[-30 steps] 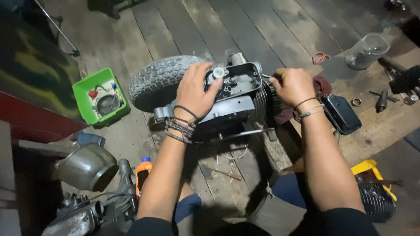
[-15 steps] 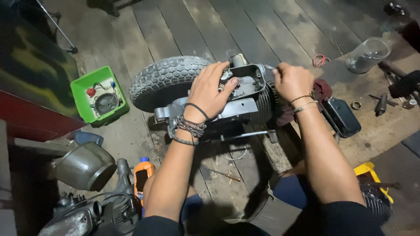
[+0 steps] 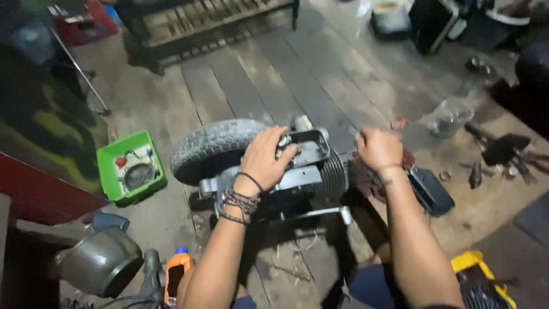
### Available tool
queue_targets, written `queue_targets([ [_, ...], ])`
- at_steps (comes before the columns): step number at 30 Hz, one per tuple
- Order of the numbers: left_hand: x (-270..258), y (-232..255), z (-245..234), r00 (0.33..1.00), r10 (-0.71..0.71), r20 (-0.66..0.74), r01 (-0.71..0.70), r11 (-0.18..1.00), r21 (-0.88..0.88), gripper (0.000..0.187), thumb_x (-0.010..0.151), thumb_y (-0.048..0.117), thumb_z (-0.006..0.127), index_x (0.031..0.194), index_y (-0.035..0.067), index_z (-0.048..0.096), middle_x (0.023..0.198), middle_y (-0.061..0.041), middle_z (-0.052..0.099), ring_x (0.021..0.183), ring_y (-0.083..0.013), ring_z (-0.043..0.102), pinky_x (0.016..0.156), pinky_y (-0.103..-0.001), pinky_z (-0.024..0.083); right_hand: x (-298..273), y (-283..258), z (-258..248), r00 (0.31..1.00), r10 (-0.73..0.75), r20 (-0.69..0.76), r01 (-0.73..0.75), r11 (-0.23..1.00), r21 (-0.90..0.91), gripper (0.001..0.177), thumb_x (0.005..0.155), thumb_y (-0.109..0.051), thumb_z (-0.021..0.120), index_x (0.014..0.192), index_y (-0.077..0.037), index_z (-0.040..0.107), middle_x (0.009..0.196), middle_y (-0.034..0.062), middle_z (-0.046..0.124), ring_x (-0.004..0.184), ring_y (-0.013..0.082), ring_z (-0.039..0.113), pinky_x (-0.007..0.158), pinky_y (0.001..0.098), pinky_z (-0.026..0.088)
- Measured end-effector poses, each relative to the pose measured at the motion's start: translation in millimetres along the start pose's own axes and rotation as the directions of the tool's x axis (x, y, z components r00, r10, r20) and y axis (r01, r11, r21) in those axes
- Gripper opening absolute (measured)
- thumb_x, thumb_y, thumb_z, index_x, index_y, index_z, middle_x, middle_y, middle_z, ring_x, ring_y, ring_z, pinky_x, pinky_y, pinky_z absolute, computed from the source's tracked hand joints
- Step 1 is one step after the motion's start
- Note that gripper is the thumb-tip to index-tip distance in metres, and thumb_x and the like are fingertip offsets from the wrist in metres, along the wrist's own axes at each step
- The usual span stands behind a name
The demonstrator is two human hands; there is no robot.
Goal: The person is sitting on the floor in a workshop, working on a small engine attached to a wheel. They use a screwdriver to tighten screws on the engine casing and manipulate internal components with their hands.
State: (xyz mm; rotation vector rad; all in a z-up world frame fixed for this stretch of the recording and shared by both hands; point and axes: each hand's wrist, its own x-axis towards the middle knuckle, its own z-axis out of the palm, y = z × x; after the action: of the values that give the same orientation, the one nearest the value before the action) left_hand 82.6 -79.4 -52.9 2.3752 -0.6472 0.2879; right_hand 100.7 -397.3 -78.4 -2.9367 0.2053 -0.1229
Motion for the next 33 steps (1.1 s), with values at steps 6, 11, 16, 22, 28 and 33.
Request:
queue_targets([
  [6,1.1,-6.1,6.8,1.000,-0.018,0.010,0.018,1.000,0.021,0.062,0.101,0.060,0.050,0.143,0.014,0.056,0.136,-0.016,0.062,0.132,-0.0348,0.057,0.113,-0.047,0.041,-17.0,-45.1,1.7,0.988,-0.140,0.068,0.133,0.987,0.095,0.035,0.100,-0.040,0.056,0.112,-0.014,0.075,0.103,0.0209,0.078,0.103,0.0472,0.071,0.089,0.0602,0.056],
  [11,-1.7,-5.6,6.7,1.000,-0.011,-0.025,0.011,1.000,-0.004,0.061,0.100,0.058,0.053,0.141,0.013,0.057,0.134,-0.016,0.064,0.130,-0.0357,0.059,0.111,-0.048,0.044,0.7,0.1,5.5,0.997,-0.072,0.013,0.073,0.997,-0.032,0.035,0.102,-0.043,0.055,0.109,-0.016,0.076,0.096,0.0197,0.079,0.100,0.0453,0.074,0.087,0.0581,0.057],
  [16,-1.2,2.8,-1.0,1.000,-0.005,0.009,0.006,0.999,-0.054,0.060,0.102,0.055,0.050,0.139,0.009,0.058,0.131,-0.020,0.064,0.129,-0.0391,0.059,0.111,-0.050,0.043,-6.3,-28.8,16.2,0.973,-0.198,0.119,0.183,0.975,0.123,0.037,0.103,-0.040,0.054,0.109,-0.009,0.073,0.103,0.0235,0.077,0.105,0.0508,0.070,0.090,0.0619,0.055],
  [22,-3.9,-4.7,3.2,0.999,0.015,-0.032,-0.017,0.999,-0.043,0.060,0.102,0.056,0.053,0.141,0.011,0.057,0.132,-0.016,0.063,0.132,-0.0345,0.057,0.114,-0.046,0.041,-11.8,-28.3,-0.5,0.992,-0.125,-0.011,0.125,0.992,-0.015,0.022,0.103,-0.037,0.058,0.105,-0.021,0.073,0.086,0.0154,0.077,0.092,0.0461,0.074,0.080,0.0568,0.058],
  [28,-1.5,-3.6,0.5,0.998,0.060,-0.025,-0.061,0.996,-0.071,0.060,0.103,0.055,0.052,0.139,0.007,0.057,0.130,-0.021,0.064,0.130,-0.0382,0.058,0.114,-0.048,0.041,3.2,-21.9,23.2,0.978,-0.210,0.006,0.208,0.971,0.116,0.024,0.104,-0.035,0.058,0.100,-0.014,0.068,0.090,0.0186,0.074,0.098,0.0492,0.069,0.080,0.0617,0.056],
  [33,-3.1,-5.3,1.6,0.998,0.039,-0.042,-0.041,0.998,-0.043,0.060,0.102,0.057,0.053,0.140,0.009,0.058,0.131,-0.019,0.064,0.130,-0.0367,0.058,0.114,-0.047,0.040,-5.7,-14.7,5.5,0.998,-0.055,-0.026,0.054,0.998,-0.025,0.024,0.103,-0.040,0.060,0.106,-0.020,0.073,0.087,0.0201,0.076,0.093,0.0471,0.074,0.080,0.0582,0.058],
])
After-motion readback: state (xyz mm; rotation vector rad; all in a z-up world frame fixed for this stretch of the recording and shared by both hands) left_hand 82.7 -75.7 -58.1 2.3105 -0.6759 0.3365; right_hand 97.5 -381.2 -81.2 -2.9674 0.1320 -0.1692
